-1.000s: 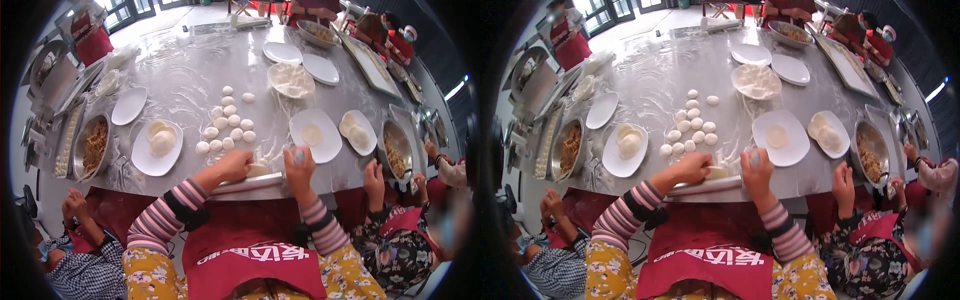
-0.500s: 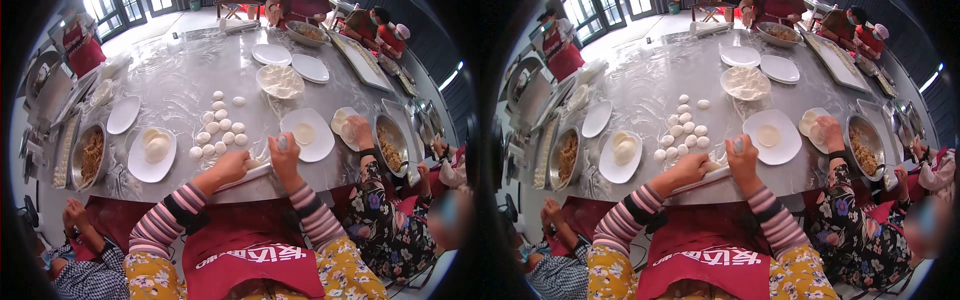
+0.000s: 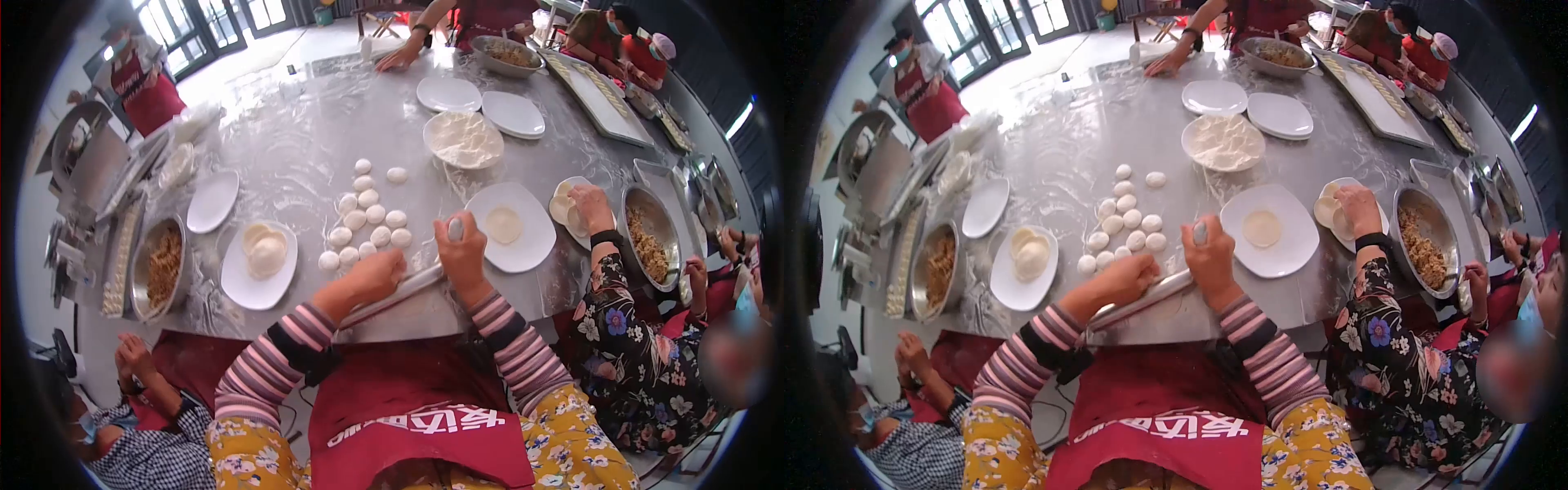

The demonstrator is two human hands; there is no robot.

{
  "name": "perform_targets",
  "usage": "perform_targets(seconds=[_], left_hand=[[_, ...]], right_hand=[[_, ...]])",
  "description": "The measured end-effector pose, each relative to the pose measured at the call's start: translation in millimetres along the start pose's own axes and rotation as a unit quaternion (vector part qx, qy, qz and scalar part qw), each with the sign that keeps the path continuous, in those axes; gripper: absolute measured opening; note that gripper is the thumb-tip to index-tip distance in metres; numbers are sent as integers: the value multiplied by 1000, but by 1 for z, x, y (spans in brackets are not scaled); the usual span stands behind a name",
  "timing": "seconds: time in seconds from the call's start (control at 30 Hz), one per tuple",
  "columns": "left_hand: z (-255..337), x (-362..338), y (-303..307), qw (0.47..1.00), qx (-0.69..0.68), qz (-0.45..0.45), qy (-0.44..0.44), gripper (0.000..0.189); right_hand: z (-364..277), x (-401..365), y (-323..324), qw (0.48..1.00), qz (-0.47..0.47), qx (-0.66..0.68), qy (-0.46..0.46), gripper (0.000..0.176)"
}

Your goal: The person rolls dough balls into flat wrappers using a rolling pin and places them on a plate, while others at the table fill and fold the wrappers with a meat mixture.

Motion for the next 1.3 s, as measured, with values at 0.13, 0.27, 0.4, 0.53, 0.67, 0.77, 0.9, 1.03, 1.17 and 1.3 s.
perform_targets(seconds=[0.13, 0.27, 0.4, 0.53, 0.67, 0.77, 0.9, 1.03, 1.17, 1.3], left_hand=[[19, -14, -1, 999, 26, -38, 11, 13], [45, 18, -14, 997, -11, -53, -48, 12], [106, 81, -8, 954, -289, -53, -64, 14], [75, 104, 17, 982, -130, 72, -113, 17], [51, 52, 17, 952, 280, 32, -122, 25], [51, 30, 23, 933, 299, 82, -184, 18], [41, 22, 36, 957, 227, 137, -121, 18], [8, 7, 17, 998, 13, 43, 33, 20], [-9, 4, 9, 996, -56, 46, 50, 20], [2, 3, 1, 997, -58, 26, 34, 15]], right_hand=[[-9, -25, 26, 995, -32, -54, 78, 19], [-28, -52, 63, 995, -45, -43, 73, 23], [-21, -52, 68, 996, -43, 74, -6, 23], [-17, -50, 66, 993, -57, 98, -13, 23], [-15, -52, 67, 996, -41, 73, -17, 23], [-15, -52, 65, 996, -47, 72, -35, 23], [-23, -54, 68, 998, -42, 44, -14, 23], [-25, -40, 60, 997, -64, 29, -15, 22], [-34, -7, 32, 998, -50, -3, 31, 22], [-12, -3, 14, 998, -27, -30, 42, 23]])
Point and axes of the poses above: each hand's wrist, its own x-axis towards the middle knuckle, its own y-axis out of the back of the hand, z = x × y, the point moved 9 cm from there along x, towards the middle knuckle, and after that the axes turned 1 degree about y, right-handed, at the moved point
